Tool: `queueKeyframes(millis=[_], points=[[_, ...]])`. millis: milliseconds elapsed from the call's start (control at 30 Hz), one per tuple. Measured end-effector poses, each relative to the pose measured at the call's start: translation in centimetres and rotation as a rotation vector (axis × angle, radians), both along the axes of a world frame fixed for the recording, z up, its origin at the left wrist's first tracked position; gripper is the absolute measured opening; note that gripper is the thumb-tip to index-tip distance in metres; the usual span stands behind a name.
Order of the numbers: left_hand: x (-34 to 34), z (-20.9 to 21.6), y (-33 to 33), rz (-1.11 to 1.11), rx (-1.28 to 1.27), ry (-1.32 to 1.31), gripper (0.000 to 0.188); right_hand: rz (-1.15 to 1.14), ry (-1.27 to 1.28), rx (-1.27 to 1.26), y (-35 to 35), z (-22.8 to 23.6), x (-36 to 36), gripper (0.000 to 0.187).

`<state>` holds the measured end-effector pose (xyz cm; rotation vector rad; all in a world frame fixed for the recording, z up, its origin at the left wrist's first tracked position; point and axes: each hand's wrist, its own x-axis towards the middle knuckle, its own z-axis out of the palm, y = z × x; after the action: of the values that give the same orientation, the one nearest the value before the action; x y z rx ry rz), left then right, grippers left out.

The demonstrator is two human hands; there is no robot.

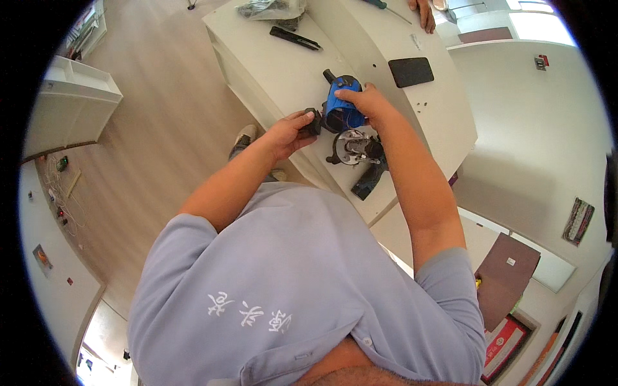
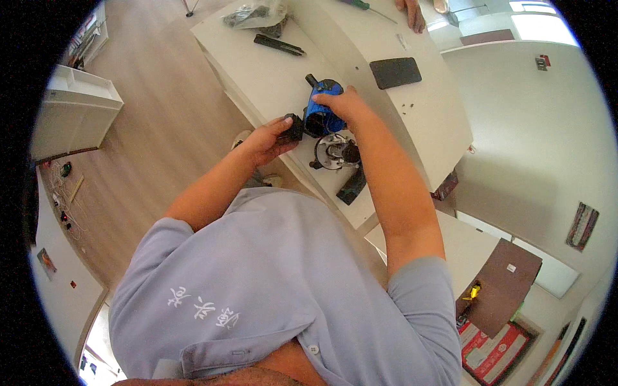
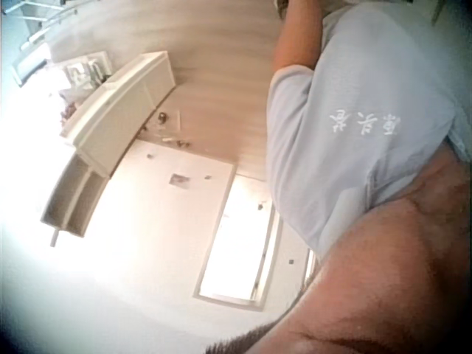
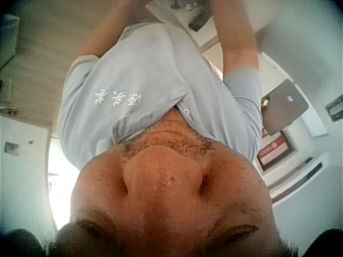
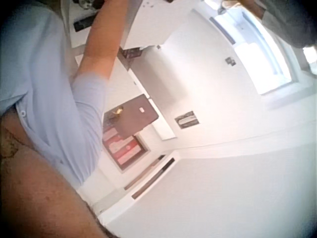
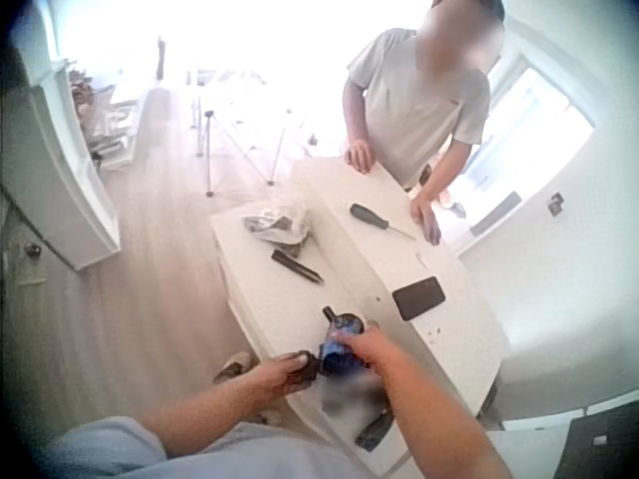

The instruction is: The person disassembles a blue laser level by using a power drill and a screwdriver to remove screws from the base and then pulling the blue outer shell apart to reveal the internal circuit board, wiring, and motor.

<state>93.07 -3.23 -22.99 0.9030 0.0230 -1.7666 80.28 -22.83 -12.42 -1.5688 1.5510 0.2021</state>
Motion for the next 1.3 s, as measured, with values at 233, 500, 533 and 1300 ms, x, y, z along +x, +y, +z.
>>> queueKeyframes(millis=[233, 500, 533, 1300], points=[[-0.1, -0.2, -0.5, 0.008, 0.003, -0.032, 0.042, -0.120, -0.188, -0.021, 0.3, -0.8, -1.9, 0.109], [-0.8, -0.2, -2.4, 0.021, 0.006, -0.037, 0.044, -0.060, -0.394, 0.005, 0.6, -1.2, -4.2, 0.115], [-0.9, -0.3, -2.5, 0.020, -0.013, -0.034, 0.045, -0.058, -0.403, -0.005, 0.7, -1.2, -4.3, 0.113], [0.5, 2.7, -2.4, 0.050, -0.145, 0.003, 0.048, -0.092, -0.453, 0.068, 0.3, -0.8, -5.0, 0.113]])
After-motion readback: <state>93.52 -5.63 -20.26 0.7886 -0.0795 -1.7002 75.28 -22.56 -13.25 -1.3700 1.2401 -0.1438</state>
